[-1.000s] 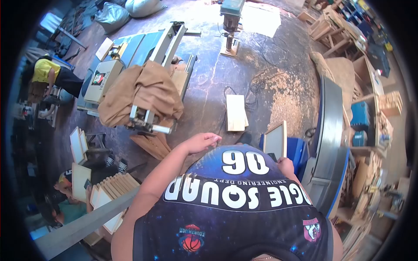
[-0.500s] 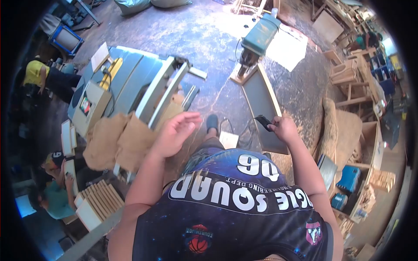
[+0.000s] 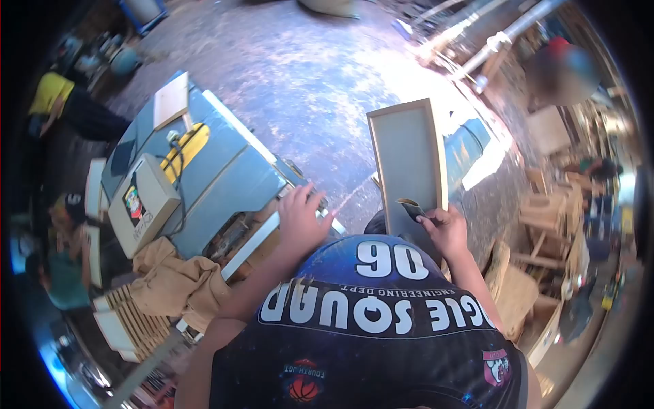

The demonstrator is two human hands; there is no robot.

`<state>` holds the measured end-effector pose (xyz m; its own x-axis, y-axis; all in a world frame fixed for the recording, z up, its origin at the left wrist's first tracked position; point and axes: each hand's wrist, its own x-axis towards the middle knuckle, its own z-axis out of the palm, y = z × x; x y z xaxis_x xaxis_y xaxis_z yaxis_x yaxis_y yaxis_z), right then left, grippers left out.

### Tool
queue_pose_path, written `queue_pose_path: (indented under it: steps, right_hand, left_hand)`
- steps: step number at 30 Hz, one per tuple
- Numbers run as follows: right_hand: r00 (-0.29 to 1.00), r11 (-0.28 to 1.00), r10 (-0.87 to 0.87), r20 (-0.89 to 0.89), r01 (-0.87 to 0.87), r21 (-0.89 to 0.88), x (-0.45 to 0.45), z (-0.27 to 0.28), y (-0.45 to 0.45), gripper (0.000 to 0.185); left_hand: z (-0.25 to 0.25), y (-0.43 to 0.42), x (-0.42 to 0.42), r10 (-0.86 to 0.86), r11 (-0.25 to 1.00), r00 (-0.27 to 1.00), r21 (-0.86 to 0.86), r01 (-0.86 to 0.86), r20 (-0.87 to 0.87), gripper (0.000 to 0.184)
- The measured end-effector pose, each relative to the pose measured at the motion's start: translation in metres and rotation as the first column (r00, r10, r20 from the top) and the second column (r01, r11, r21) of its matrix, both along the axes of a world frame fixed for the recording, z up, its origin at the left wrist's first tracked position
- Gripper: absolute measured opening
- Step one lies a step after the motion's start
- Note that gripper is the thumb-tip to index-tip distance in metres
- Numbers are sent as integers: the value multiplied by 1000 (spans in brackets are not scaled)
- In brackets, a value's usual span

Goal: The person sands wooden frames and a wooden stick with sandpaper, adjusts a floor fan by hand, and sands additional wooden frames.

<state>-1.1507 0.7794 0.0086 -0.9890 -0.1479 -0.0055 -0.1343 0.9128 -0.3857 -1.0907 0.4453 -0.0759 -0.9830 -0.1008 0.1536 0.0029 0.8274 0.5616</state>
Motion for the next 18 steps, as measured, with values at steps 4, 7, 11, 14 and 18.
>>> queue_pose_path:
  steps: [4, 7, 11, 14, 18]
  right_hand:
    - [975, 973, 214, 63, -206, -106, -114, -18, -27, 21]
    - [894, 902, 431, 123, -421, -98, -205, -49, -68, 22]
    - [706, 714, 696, 131, -699, -21, -307, -79, -142, 23]
    - [621, 621, 764, 175, -781, 59, -344, -101, -186, 28]
    - [596, 586, 749, 291, -800, 128, -353, -117, -221, 30]
  left_hand:
    - [-19, -3, -2, 204, 976, 977, 93, -198, -66, 45]
    - [-14, 7, -6, 391, 914, 919, 136, -383, -38, 43]
    - [1, 24, -25, 565, 820, 825, 95, -565, 26, 35]
    - [0, 31, -29, 641, 759, 763, 79, -647, 86, 29]
    - [-5, 27, -33, 653, 742, 746, 90, -665, 129, 25]
